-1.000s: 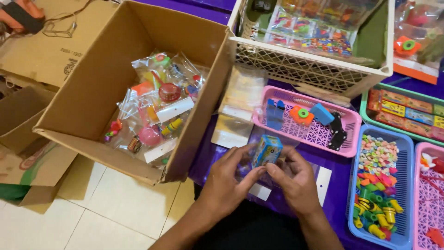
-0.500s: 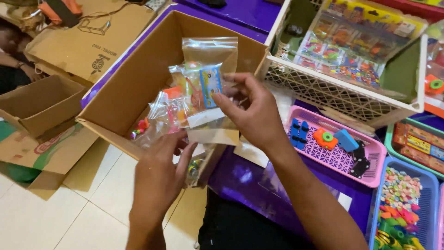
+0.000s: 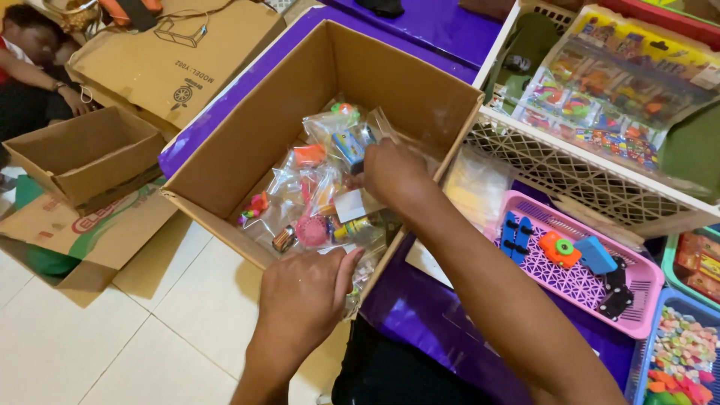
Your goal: Assembling small toy whistles and packing them into individual plastic bags.
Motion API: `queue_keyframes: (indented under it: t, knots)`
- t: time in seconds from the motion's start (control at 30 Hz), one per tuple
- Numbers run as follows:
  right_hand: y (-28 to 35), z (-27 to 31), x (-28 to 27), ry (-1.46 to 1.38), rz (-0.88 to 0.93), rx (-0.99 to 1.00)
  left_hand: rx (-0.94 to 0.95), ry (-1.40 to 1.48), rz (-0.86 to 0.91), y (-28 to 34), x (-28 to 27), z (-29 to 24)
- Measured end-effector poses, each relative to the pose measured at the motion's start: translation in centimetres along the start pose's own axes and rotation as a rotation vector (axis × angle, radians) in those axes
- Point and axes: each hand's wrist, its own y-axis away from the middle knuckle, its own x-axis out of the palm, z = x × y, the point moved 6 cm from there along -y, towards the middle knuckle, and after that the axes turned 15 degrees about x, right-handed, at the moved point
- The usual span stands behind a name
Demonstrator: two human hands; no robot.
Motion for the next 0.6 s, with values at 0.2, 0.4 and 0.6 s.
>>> queue_keyframes:
  t: [0.2, 0.4, 0.6]
  knots:
    - [1.0, 0.4, 0.0, -0.056, 0.013, -0.105, 0.051, -0.053, -0.053, -0.2, 0.2, -0.1]
    - [5.5, -0.7, -5.6, -0.551, -0.634, -0.516, 0.008, 0.022, 0.022, -0.4, 0.1, 0.4]
    - [13.6, -5.3, -7.0, -0.882, -0.73, -0.528, -0.091, 0.152, 0.13, -0.7, -0.3, 0.4]
